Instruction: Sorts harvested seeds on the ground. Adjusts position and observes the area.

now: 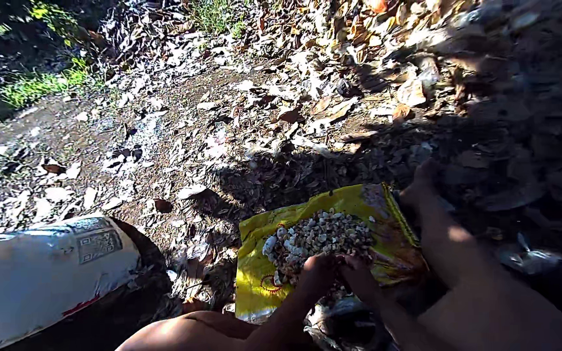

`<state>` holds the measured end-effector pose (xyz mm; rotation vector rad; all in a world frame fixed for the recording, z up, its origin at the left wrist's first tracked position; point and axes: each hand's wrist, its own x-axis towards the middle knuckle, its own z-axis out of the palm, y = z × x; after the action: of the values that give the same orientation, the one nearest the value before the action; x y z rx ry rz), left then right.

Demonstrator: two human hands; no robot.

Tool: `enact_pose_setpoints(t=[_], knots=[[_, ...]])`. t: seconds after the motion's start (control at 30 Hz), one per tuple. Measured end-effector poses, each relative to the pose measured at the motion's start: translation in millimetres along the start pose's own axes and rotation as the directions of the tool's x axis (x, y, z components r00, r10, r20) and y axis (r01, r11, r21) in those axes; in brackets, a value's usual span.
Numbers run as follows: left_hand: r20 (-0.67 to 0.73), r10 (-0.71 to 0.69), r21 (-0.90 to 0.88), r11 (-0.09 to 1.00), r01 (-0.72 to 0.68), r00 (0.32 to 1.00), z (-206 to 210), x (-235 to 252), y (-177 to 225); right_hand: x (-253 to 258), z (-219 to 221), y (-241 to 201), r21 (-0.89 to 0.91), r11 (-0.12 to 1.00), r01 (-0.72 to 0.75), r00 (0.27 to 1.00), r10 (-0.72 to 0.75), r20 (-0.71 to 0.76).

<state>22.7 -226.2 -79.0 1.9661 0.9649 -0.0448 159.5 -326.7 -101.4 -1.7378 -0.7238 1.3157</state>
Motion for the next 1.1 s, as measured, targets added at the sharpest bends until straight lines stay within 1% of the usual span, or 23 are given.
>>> enact_pose_setpoints(t=[0.13,0.2,0.33,0.5,0.57,0.63,0.73,0.83,0.9,1.0,1.1], knots=[[-0.011,0.008,0.083,0.996,-0.007,1.0,1.2,-0.3,1.6,6.3,-2.5,6.4,-0.068,0.996,0.051,0.999,-0.05,0.016],[0.001,0.003,0.093,0.996,-0.003,1.0,2.8,-1.0,1.6,9.0,-3.7,12.6,-0.102,0.993,0.064,0.997,-0.06,0.041],[0.006,-0.005,0.045,0.999,0.005,1.0,7.0,-2.2,-4.0,5.7,-1.7,10.6,-0.174,0.983,0.051,0.997,-0.039,0.072],[0.013,-0.003,-0.028,1.0,0.004,1.0,5.0,-5.1,-0.7,4.0,-4.7,6.2,-0.205,0.979,0.02,0.998,-0.006,0.067],[0.02,0.011,-0.098,0.995,-0.009,1.0,3.2,-5.5,-2.2,2.8,-6.5,4.4,-0.155,0.988,0.0,0.999,0.006,0.04],[0.042,0.03,-0.232,0.973,-0.02,0.999,0.6,-5.0,-6.0,0.3,-9.4,-0.1,-0.065,0.997,-0.029,0.999,0.03,0.015],[0.071,0.043,-0.366,0.93,-0.014,0.996,-3.2,-4.1,-9.5,-0.2,-14.1,-0.3,0.062,0.996,-0.065,0.997,0.063,0.038],[0.066,0.046,-0.442,0.897,-0.012,0.997,-7.9,-3.1,-11.1,0.2,-16.1,-2.2,0.093,0.994,-0.049,0.996,0.042,0.073],[0.059,0.027,-0.526,0.851,0.008,0.998,-11.1,-3.3,-10.2,0.0,-15.1,-3.4,0.058,0.998,-0.001,0.997,-0.004,0.081],[0.067,0.022,-0.63,0.776,0.025,0.997,-10.8,-3.1,-12.3,-0.9,-12.1,-3.5,-0.058,0.995,0.086,0.995,-0.082,0.06],[0.064,0.02,-0.628,0.778,0.025,0.998,-9.7,-2.9,-12.5,-5.8,-11.0,-8.0,-0.24,0.956,0.171,0.985,-0.159,0.065]])
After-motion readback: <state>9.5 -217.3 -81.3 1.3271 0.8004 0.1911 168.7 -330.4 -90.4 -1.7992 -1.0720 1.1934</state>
